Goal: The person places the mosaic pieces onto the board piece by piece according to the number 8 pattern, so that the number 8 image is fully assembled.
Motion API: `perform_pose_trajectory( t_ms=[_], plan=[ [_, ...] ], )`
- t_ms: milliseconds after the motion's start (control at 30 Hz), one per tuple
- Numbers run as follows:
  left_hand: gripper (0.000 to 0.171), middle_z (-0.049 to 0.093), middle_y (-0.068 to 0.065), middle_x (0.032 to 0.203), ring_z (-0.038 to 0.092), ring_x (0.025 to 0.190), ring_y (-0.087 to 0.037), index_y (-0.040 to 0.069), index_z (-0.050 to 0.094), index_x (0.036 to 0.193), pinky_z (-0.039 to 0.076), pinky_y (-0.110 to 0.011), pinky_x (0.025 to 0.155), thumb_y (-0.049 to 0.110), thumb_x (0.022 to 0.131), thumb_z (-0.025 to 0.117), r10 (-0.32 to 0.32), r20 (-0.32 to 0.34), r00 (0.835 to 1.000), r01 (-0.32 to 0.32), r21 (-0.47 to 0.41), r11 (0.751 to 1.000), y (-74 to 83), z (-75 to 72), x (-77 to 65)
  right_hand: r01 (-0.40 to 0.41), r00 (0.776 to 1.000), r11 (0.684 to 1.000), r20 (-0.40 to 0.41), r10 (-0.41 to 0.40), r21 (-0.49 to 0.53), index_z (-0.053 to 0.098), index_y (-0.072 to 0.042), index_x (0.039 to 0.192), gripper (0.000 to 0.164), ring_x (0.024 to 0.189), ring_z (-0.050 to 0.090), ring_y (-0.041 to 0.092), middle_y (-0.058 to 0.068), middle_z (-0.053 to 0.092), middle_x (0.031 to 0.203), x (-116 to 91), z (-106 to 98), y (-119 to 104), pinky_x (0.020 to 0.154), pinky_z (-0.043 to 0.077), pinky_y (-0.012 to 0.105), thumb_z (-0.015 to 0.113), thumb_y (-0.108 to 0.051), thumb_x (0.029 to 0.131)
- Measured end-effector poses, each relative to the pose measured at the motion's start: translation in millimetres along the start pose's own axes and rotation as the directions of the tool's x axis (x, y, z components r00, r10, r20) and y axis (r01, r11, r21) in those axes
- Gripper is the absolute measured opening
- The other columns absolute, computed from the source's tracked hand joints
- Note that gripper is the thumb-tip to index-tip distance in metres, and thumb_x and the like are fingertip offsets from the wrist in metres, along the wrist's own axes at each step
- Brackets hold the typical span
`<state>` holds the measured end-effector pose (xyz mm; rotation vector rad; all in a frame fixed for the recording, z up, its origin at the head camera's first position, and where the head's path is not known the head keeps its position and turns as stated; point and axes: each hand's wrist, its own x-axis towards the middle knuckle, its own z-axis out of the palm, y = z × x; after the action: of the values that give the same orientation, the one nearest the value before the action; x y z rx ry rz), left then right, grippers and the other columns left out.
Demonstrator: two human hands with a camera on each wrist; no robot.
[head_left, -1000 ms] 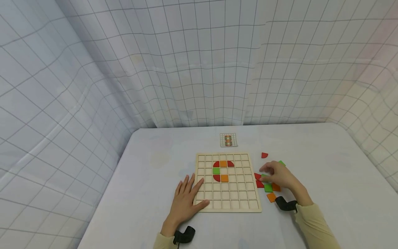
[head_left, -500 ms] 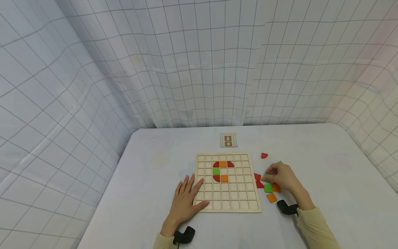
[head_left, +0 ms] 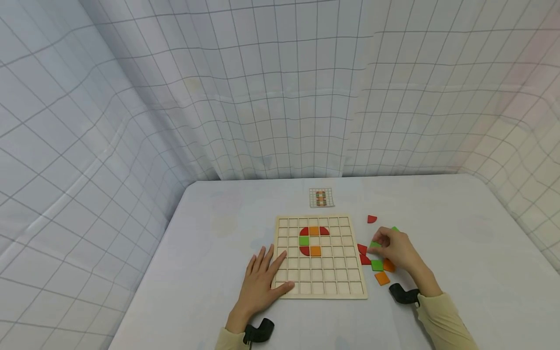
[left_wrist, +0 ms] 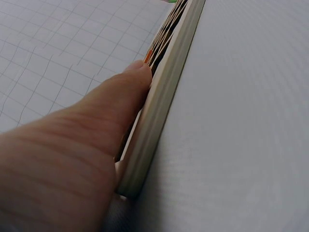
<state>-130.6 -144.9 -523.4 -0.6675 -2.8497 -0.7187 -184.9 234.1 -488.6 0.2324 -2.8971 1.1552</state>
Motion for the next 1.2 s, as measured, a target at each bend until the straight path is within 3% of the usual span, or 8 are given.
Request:
perform_pose_trajectory(
  t_ms=[267, 600, 767, 900, 1200],
  plan=[
    [0.076, 0.021, -0.011, 0.155, 0.011, 0.142, -0.033, 0.022, 0.036, 0.149, 0.005, -0.049, 0.111, 0.059, 0.086, 0.057, 0.002, 0.002, 1.0, -0.002, 0.002, 1.0, -0.8, 0.2, -0.5, -0.006, 0.998, 0.998, -0.058, 0.01, 0.062, 0.066, -0.007, 0.087, 0.014, 0.067, 0.052, 0.018, 0.001, 0.059, 0.076, 1, 1, -2, 0.053, 0.046, 0.025, 0.078, -0.009, 0.079],
    [0.076, 0.022, -0.011, 0.155, 0.01, 0.142, -0.032, 0.023, 0.035, 0.149, 0.005, -0.049, 0.111, 0.061, 0.086, 0.055, -0.008, 0.009, 1.0, 0.008, 0.002, 1.0, -0.4, 0.6, -1.9, 0.098, 0.98, 0.99, -0.18, -0.079, 0.099, 0.068, -0.006, 0.088, 0.011, 0.072, 0.059, 0.019, 0.002, 0.066, 0.081, 8, 3, -23, 0.061, 0.049, 0.029, 0.076, -0.007, 0.081],
    [0.076, 0.021, -0.011, 0.155, 0.01, 0.142, -0.031, 0.023, 0.035, 0.149, 0.004, -0.049, 0.112, 0.06, 0.086, 0.056, -0.009, 0.011, 1.0, 0.009, -0.006, 1.0, -0.6, 0.1, -2.3, 0.085, 0.991, 0.984, -0.115, -0.067, 0.157, 0.068, -0.004, 0.093, 0.012, 0.078, 0.063, 0.021, 0.004, 0.067, 0.087, 15, 9, -37, 0.069, 0.052, 0.035, 0.074, -0.008, 0.084],
    [0.076, 0.021, -0.012, 0.155, 0.01, 0.142, -0.032, 0.022, 0.035, 0.149, 0.004, -0.05, 0.111, 0.059, 0.086, 0.056, -0.003, 0.006, 1.0, 0.003, -0.013, 1.0, -0.6, -0.9, -1.4, 0.09, 0.995, 0.979, -0.056, -0.081, 0.181, 0.07, -0.005, 0.095, 0.012, 0.078, 0.062, 0.019, 0.002, 0.066, 0.086, 23, 21, -46, 0.067, 0.052, 0.031, 0.073, -0.006, 0.084],
    [0.076, 0.022, -0.013, 0.154, 0.011, 0.142, -0.033, 0.021, 0.036, 0.149, 0.005, -0.051, 0.111, 0.059, 0.086, 0.056, -0.002, 0.006, 1.0, 0.002, -0.014, 1.0, 1.1, -0.4, -1.0, 0.13, 0.987, 0.961, 0.059, -0.149, 0.244, 0.072, -0.004, 0.096, 0.014, 0.08, 0.062, 0.018, 0.003, 0.067, 0.091, 33, 49, -60, 0.072, 0.052, 0.032, 0.072, -0.001, 0.083]
  ],
)
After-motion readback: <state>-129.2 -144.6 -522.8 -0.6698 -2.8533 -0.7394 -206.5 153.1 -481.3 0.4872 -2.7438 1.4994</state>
